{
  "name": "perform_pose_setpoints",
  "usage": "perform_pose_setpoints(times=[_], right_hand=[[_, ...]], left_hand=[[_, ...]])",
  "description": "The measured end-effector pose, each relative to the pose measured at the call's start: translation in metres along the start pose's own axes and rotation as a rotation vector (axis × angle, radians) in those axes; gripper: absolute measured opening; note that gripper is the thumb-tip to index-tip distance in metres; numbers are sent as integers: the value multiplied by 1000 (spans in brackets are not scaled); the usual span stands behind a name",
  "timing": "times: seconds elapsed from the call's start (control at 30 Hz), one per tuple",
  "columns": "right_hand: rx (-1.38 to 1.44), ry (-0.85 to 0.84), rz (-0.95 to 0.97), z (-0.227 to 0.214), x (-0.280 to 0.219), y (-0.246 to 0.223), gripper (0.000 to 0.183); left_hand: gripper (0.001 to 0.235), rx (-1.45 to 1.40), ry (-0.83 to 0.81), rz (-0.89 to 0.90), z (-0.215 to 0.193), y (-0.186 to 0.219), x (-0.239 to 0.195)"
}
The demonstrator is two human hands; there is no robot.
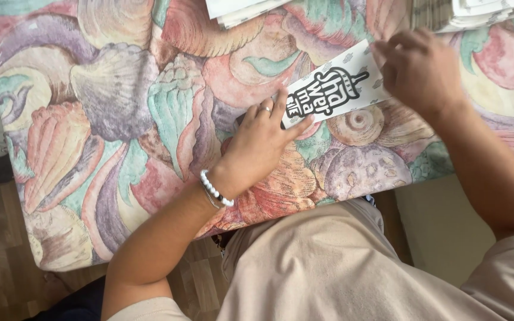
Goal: Folding printed paper sheets and organizing them into a stack
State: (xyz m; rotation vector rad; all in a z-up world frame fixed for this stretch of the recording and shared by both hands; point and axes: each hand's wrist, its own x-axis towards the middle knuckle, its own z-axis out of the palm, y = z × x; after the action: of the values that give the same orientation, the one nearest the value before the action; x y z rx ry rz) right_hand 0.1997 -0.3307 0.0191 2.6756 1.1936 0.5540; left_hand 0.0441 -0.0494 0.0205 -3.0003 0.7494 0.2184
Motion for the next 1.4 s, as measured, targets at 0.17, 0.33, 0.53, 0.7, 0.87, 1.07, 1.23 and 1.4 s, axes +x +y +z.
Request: perform_pose_setpoints(times=[0.17,0.33,0.53,0.7,0.87,1.07,1.23,1.4], right_hand=[[373,123,-279,-12,-40,-44,26],[338,206,-230,-4,-56,-44,14],[340,132,-198,-7,-22,-48,16],[430,49,-357,-43,38,-113,38],[428,23,-271,-28,46,-114,36],[324,39,98,47,8,-29,32],[83,64,188,60,5,-19,30],[362,266,-148,-1,28,-59,37]], left_hand=[[77,91,88,-14,13,8,-3],[54,-199,267,-43,12,8,-18],[38,-238,515,-150,48,-8,-30],[36,-190,502,-133,50,-7,-29],[34,-252,483,-125,51,-12,-31],[28,-254,470,-208,42,-12,-17],[36,-243,425,-330,34,-14,36],[24,-533,239,-445,52,-30,71]])
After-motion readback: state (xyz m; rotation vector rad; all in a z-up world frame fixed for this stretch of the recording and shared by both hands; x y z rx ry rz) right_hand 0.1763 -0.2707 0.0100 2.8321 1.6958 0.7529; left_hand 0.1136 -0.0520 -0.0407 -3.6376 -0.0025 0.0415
